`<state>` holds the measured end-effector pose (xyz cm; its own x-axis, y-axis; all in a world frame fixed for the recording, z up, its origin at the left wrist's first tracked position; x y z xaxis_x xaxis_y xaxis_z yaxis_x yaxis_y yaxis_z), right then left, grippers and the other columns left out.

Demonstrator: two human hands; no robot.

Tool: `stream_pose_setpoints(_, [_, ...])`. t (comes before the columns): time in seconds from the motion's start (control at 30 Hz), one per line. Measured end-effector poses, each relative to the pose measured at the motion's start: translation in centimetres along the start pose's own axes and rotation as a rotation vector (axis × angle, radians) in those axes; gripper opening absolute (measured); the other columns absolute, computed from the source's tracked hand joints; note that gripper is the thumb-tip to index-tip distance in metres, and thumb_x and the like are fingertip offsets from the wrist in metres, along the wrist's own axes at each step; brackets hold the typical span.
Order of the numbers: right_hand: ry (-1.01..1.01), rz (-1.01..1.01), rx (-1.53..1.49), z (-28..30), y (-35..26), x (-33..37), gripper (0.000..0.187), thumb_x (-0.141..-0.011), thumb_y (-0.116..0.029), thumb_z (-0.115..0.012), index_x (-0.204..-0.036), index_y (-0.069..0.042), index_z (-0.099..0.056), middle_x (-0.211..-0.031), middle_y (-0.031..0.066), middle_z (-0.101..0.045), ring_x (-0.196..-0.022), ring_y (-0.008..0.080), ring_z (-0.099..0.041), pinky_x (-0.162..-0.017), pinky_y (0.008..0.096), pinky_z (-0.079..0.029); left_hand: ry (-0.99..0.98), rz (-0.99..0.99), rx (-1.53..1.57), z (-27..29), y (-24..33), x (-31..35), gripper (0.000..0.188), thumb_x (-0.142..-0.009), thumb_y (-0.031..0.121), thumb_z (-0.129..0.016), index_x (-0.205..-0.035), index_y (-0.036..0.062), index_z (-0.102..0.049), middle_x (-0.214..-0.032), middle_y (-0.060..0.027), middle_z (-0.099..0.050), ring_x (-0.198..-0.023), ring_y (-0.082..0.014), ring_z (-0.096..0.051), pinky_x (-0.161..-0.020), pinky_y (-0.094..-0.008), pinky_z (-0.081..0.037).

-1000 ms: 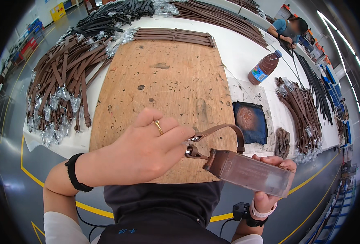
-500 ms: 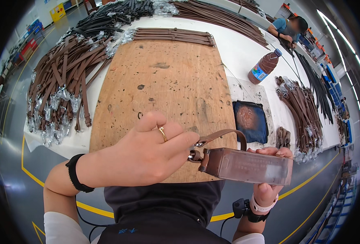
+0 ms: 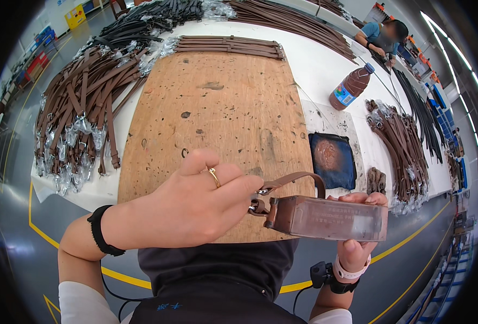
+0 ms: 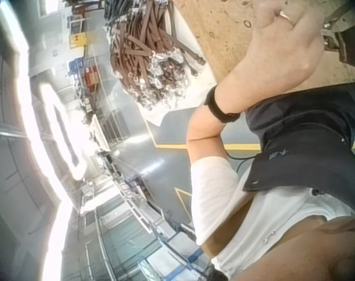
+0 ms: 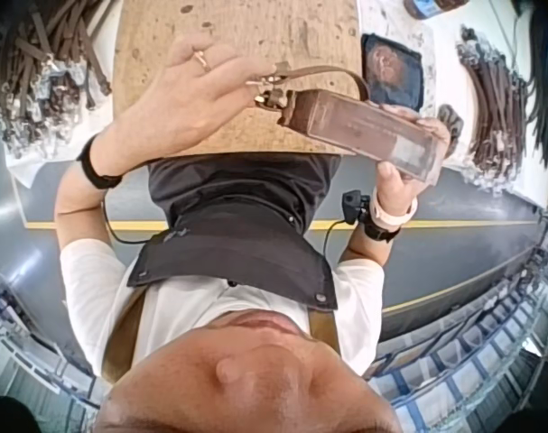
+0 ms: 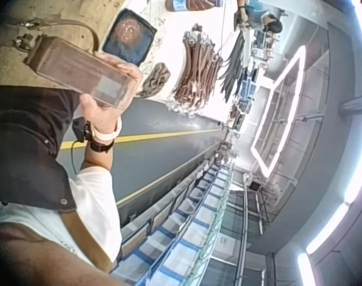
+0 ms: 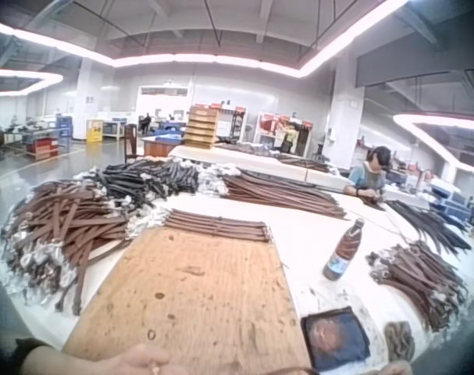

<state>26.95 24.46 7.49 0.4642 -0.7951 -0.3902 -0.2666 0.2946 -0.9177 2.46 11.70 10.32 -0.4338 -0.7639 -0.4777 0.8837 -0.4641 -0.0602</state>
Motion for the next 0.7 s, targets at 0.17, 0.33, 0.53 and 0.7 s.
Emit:
stream_pose_setpoints(0.17, [0.013,-0.005,0.062,1.2,0.2,0.1,0.076,-0.067,-0.037,-0.082,-0.117,-0.004,-0.033,-0.103,0.0198,-0.056,-0.098,0.0273,-0.059,-0.090,0.0505,-0.052,-0.004,0.039,0.032,0.2,-0.4,0.2,0.021,-0.069,0.011,-0.068,-0.088,0.0042,-0.066,-0.113,-0.0077,-0.060,-0.085,-0.0182,-0.057,-0.081,-0.0382,-0.033])
stream_pose_setpoints(0.33, [0.052,0.035,0.027,3.3,0.3,-0.1,0.079,-0.069,-0.041,-0.082,-0.121,-0.003,-0.037,-0.109,0.0191,-0.056,-0.104,0.0297,-0.058,-0.092,0.0478,-0.051,0.005,0.087,0.070,0.1,-1.0,0.3,0.019,-0.068,0.012,-0.071,-0.085,0.0051,-0.065,-0.112,-0.0076,-0.061,-0.084,-0.0198,-0.056,-0.080,-0.0383,-0.033])
stream_pose_setpoints(0.53, [0.211,0.124,-0.179,10.2,1.7,-1.9,0.074,-0.077,-0.031,-0.077,-0.132,-0.002,-0.036,-0.124,0.0210,-0.052,-0.119,0.0318,-0.052,-0.103,0.0457,-0.043,0.023,0.108,0.064,0.1,-1.3,0.4,0.016,-0.071,0.011,-0.062,-0.086,0.0048,-0.065,-0.107,-0.0074,-0.058,-0.092,-0.0205,-0.055,-0.082,-0.0375,-0.033])
stream_pose_setpoints(0.7, [0.309,0.037,-0.123,14.5,5.4,-4.4,0.056,-0.084,-0.013,-0.064,-0.132,0.002,-0.037,-0.130,0.0263,-0.049,-0.123,0.0331,-0.049,-0.105,0.0435,-0.041,0.098,0.060,-0.059,0.1,-1.2,0.7,0.022,-0.063,0.012,-0.071,-0.083,0.0074,-0.066,-0.112,-0.0055,-0.063,-0.084,-0.0179,-0.057,-0.078,-0.0365,-0.034])
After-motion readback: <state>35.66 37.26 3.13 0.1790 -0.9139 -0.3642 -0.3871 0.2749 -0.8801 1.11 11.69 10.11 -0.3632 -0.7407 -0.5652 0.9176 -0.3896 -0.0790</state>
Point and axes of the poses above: each hand's wrist, its own x-axis away from the middle knuckle, its own z-axis out of the back of the hand, y = z × x, the point moved 2 cm from there along -x, towards the middle knuckle
